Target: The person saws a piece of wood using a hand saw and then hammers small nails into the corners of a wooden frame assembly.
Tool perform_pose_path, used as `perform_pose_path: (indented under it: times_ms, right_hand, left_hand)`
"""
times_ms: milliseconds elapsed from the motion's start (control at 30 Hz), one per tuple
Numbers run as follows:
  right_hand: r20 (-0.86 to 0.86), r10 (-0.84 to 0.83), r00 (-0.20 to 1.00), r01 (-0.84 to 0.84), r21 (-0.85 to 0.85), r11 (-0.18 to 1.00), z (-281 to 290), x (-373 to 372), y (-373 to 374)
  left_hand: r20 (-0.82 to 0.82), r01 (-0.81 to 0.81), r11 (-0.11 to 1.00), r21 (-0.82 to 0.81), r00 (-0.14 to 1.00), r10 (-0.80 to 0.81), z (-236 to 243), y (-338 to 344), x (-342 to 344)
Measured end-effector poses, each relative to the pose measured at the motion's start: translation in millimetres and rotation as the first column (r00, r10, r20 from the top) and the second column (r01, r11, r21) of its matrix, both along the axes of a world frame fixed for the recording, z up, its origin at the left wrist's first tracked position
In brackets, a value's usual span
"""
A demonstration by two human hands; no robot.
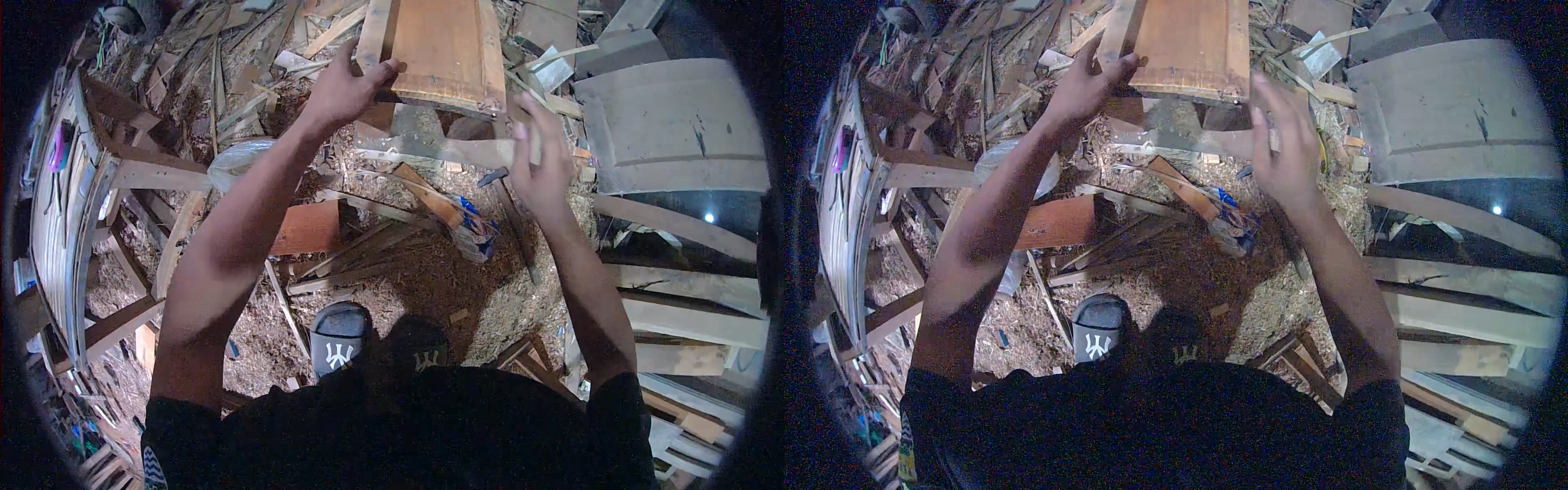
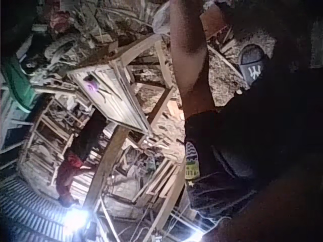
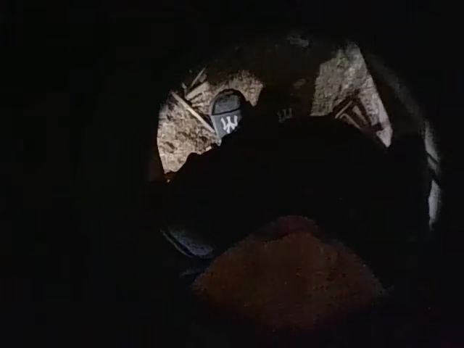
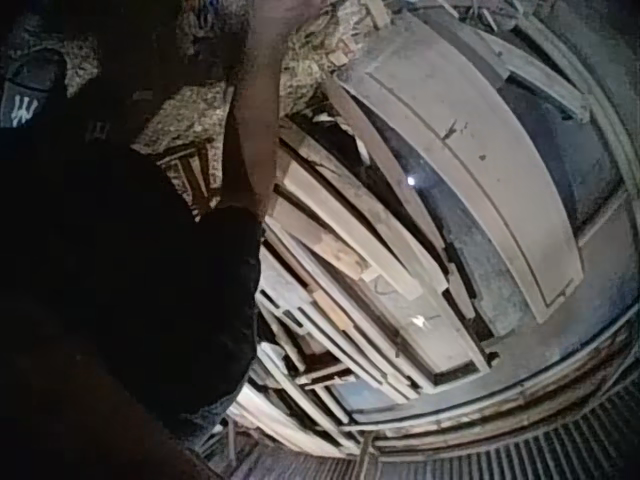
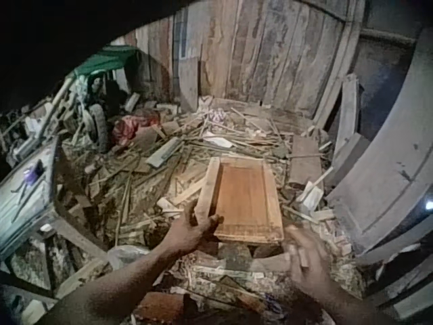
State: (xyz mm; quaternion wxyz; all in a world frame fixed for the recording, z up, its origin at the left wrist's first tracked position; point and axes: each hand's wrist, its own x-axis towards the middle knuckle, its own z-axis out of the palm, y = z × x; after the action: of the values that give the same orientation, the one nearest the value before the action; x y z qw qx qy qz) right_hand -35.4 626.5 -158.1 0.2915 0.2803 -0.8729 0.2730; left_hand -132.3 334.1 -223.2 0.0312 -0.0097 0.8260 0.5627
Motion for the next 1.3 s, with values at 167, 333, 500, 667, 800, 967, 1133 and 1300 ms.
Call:
perform_pose_path:
  times_ms: [167, 333, 500, 667, 800, 967, 1133, 1300]
  right_hand:
    - [0.382, -0.394, 0.836, 0.438, -0.03, 0.899, -63, 71, 68]
    - [0.485, -0.551, 0.679, 0.511, 0.227, 0.829, -126, 139, 114]
    - [0.558, -0.643, 0.524, 0.464, 0.446, 0.766, -145, 170, 112]
    - [0.469, -0.605, 0.643, 0.449, 0.409, 0.794, -145, 162, 114]
    - [0.636, -0.322, 0.701, 0.405, 0.017, 0.914, -104, 104, 87]
    - [0.446, -0.254, 0.858, 0.359, -0.17, 0.918, -98, 15, 24]
    - [0.761, 0.31, 0.571, 0.434, -0.599, 0.673, -97, -24, -3]
    - [0.781, 0.283, 0.557, 0.436, -0.565, 0.701, -106, -28, 3]
  left_hand:
    - [0.064, 0.023, 0.997, 0.08, 0.998, -0.028, 32, 13, 18]
    - [-0.667, -0.238, 0.888, -0.394, 0.738, -0.099, 10, 15, 7]
    - [-0.646, -0.038, 0.827, -0.561, 0.645, -0.409, 21, 8, 1]
    - [-0.578, 0.032, 0.758, -0.652, 0.626, -0.524, 31, 16, 18]
    - [-0.578, 0.02, 0.77, -0.638, 0.648, -0.496, 22, 19, 17]
    - [-0.604, 0.023, 0.775, -0.632, 0.611, -0.511, 23, 23, 17]
    - [-0.57, 0.023, 0.77, -0.638, 0.658, -0.492, 16, 23, 17]
    - [-0.559, 0.027, 0.798, -0.603, 0.7, -0.446, 17, 24, 22]
